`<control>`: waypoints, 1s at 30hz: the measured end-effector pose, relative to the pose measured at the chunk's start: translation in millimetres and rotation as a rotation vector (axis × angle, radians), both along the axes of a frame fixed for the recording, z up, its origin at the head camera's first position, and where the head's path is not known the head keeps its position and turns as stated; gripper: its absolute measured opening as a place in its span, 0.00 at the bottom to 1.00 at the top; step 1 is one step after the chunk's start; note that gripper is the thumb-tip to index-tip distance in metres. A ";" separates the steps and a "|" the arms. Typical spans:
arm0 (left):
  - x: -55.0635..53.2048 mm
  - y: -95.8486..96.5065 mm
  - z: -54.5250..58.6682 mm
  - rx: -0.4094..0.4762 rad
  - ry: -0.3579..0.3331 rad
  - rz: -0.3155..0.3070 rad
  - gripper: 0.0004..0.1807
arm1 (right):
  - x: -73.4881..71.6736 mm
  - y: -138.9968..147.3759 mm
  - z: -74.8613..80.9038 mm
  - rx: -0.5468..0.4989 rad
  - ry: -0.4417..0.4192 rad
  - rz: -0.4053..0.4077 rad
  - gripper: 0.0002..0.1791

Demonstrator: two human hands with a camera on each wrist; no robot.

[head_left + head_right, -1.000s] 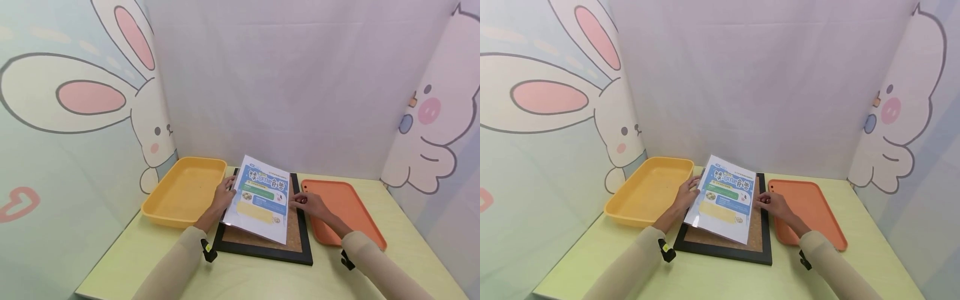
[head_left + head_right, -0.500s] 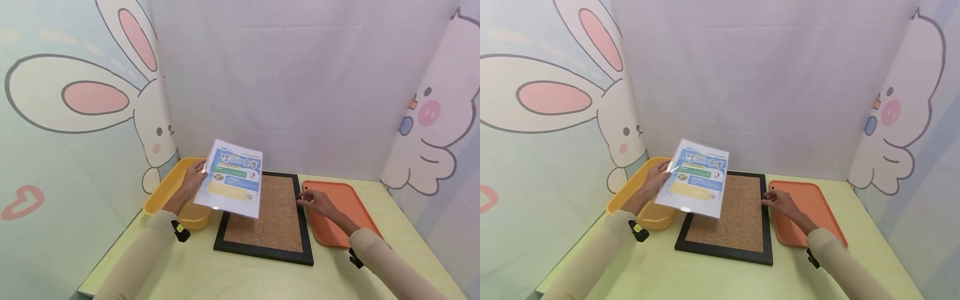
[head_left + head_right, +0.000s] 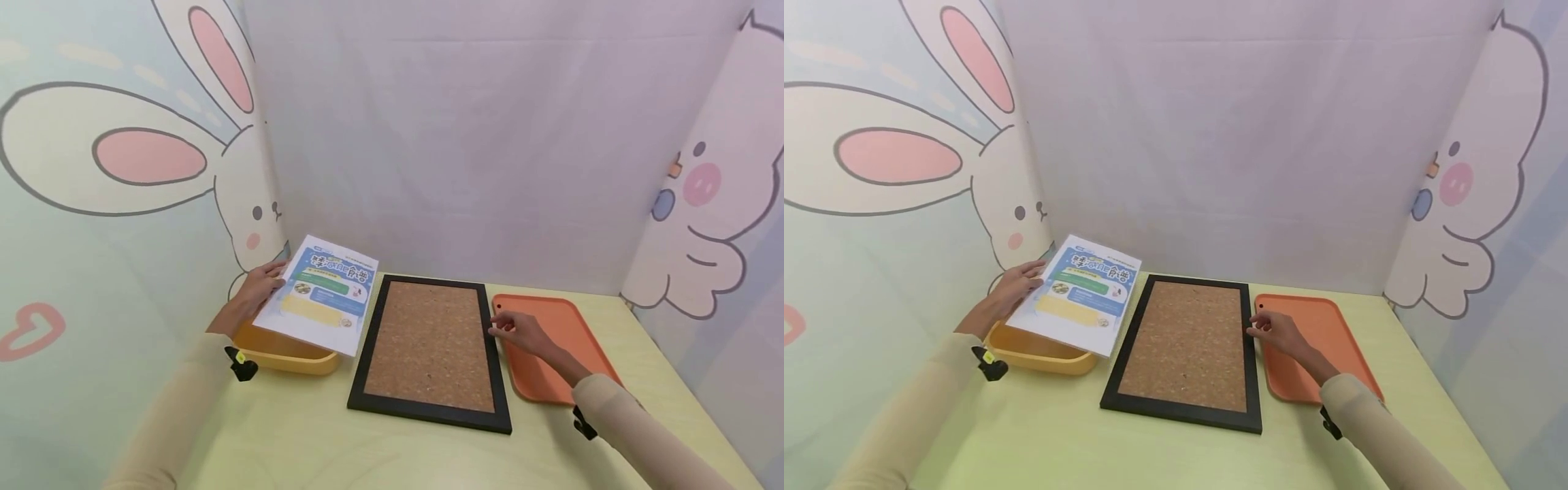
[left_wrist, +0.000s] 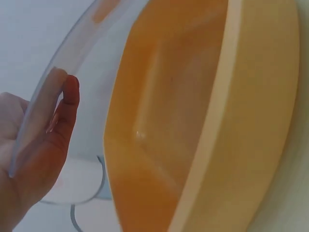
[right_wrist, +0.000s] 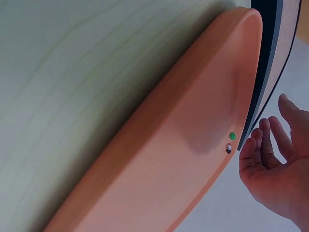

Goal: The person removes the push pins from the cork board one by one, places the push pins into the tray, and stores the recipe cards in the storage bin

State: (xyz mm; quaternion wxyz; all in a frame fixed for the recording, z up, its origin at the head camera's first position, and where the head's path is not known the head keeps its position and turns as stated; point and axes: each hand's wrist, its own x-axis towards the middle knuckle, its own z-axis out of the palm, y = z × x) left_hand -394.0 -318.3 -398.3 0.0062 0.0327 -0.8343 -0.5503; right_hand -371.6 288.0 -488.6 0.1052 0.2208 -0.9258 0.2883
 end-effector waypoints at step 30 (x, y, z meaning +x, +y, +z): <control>9.1 -46.5 -52.0 -0.440 0.218 0.091 0.30 | 21.5 30.5 -15.8 -0.014 -0.085 -0.081 0.19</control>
